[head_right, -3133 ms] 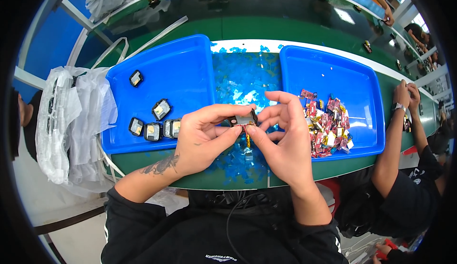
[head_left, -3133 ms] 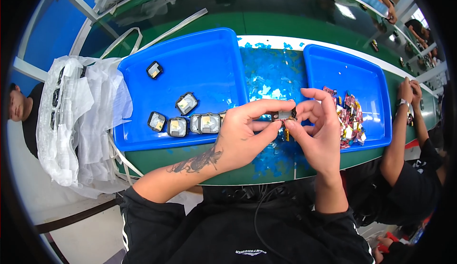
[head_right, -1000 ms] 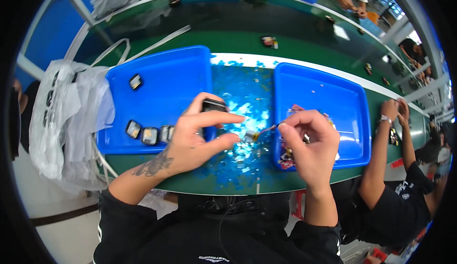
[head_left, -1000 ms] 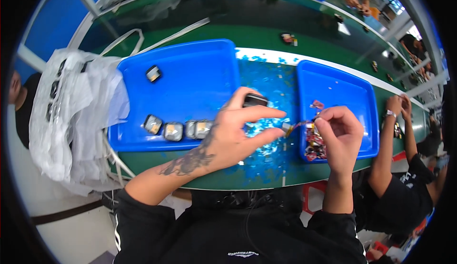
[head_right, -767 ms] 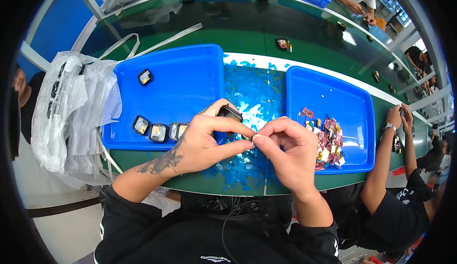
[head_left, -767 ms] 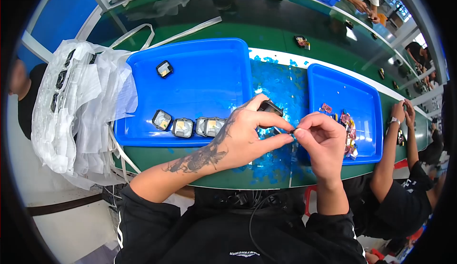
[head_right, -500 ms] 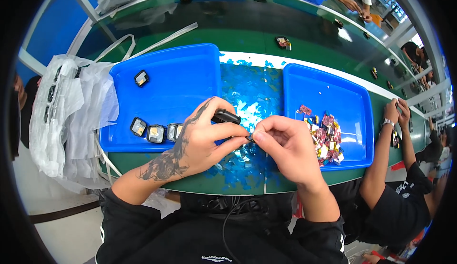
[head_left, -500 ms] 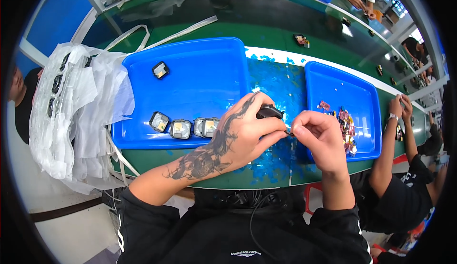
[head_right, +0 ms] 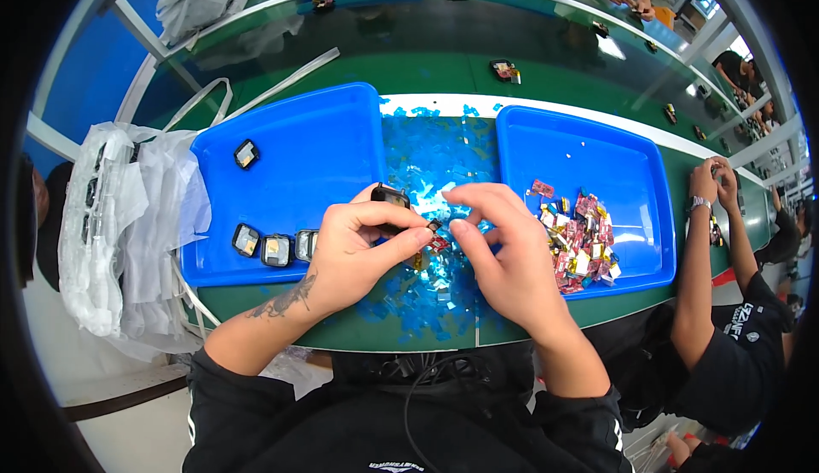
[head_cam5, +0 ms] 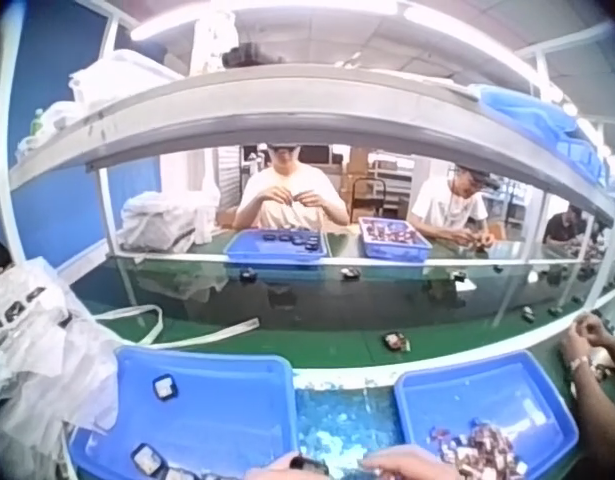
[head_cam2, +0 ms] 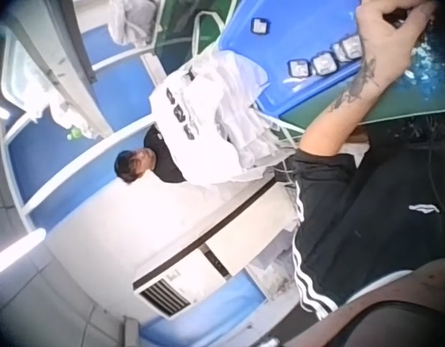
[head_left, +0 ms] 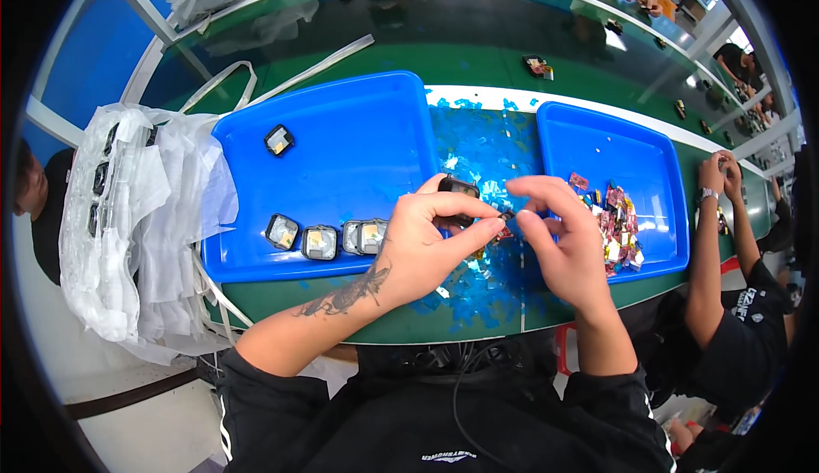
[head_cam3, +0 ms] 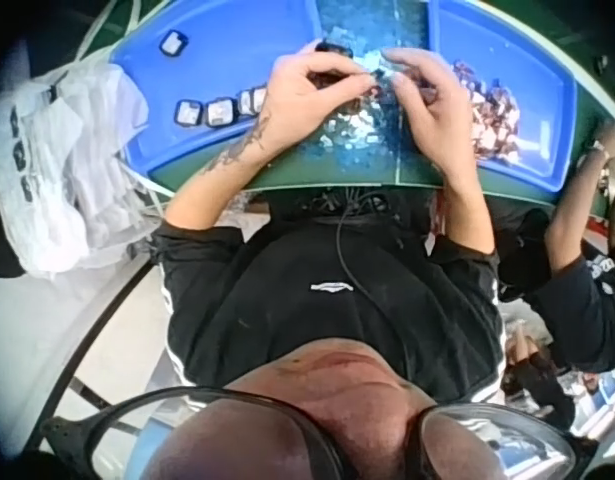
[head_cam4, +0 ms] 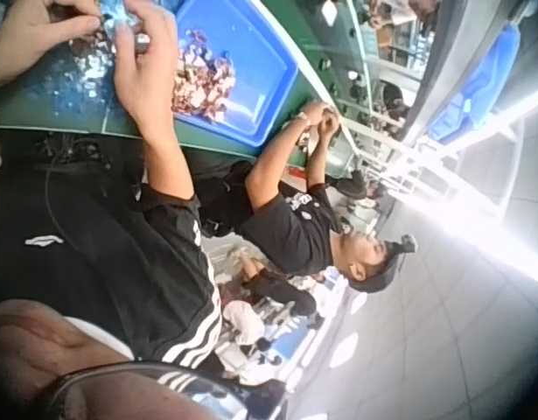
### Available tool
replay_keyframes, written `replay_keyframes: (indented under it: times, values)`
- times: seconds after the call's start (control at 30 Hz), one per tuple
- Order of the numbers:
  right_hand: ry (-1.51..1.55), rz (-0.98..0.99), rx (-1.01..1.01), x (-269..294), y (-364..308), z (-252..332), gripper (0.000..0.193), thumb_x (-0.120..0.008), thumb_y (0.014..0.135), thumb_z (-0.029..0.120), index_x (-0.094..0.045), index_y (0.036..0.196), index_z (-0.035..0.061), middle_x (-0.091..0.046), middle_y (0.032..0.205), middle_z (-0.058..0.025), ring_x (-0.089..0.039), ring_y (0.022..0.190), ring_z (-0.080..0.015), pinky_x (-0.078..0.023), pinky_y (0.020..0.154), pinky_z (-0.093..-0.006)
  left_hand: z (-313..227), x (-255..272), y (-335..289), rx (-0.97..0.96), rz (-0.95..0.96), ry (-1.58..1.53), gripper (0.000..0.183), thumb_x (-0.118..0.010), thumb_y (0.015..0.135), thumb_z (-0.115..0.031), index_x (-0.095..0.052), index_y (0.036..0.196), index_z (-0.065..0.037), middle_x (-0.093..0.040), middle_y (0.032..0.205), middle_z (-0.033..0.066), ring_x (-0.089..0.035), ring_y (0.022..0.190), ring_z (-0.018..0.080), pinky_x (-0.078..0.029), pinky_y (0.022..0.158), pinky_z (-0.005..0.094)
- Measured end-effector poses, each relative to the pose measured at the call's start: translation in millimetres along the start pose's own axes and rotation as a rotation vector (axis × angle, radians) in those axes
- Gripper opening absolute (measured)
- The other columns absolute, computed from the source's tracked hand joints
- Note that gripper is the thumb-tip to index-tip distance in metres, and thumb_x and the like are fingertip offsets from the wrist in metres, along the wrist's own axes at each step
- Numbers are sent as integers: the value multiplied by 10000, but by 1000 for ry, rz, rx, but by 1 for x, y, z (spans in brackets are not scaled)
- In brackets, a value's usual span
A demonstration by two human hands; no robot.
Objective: Manual assembly and sorting of small electronic components on a factory assembly line.
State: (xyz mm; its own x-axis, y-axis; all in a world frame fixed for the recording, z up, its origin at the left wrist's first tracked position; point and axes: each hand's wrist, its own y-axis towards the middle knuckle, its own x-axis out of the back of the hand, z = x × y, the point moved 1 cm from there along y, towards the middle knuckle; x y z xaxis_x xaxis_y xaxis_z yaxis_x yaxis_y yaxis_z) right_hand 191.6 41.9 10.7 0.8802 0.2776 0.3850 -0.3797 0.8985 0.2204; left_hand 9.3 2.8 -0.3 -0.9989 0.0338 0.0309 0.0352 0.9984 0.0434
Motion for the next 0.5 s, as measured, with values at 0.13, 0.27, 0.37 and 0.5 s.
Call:
replay_keyframes:
  times: [0.13, 0.27, 0.37, 0.5]
  values:
    - [152, -34, 49, -6, -7, -1, 133, -659, 836, -42, -686, 960, -3, -662, 948, -94, -633, 845, -146, -517, 668, -251, -2, -1, 2, 32, 119, 131, 186, -641, 893, -39, -708, 1059, 9, -622, 1108, 115, -567, 1019, 123, -486, 857, 250]
    - [-25, -299, 276, 3, -4, 6, 142, -667, 816, -66, -694, 943, -10, -668, 900, -103, -639, 812, -179, -507, 688, -276, -7, 1, -1, -9, 235, -39, 470, -446, 960, 35, -435, 1428, -12, -493, 1353, 121, -519, 1196, 176, -440, 1008, 313]
    - [-108, -93, 223, 4, -5, 29, 159, -666, 797, -90, -697, 942, -33, -678, 837, -95, -646, 783, -196, -497, 673, -303, -9, -4, -1, -54, 107, -285, 534, -440, 957, 46, -324, 1477, 5, -475, 1389, 131, -493, 1250, 190, -397, 1058, 331]
    - [-140, -5, 187, -13, 2, 27, 182, -684, 789, -80, -700, 963, -26, -679, 841, -88, -599, 687, -149, -469, 614, -269, -3, -5, -1, -68, 94, -369, 530, -434, 949, 84, -312, 1463, 31, -465, 1406, 151, -472, 1288, 192, -376, 1080, 329]
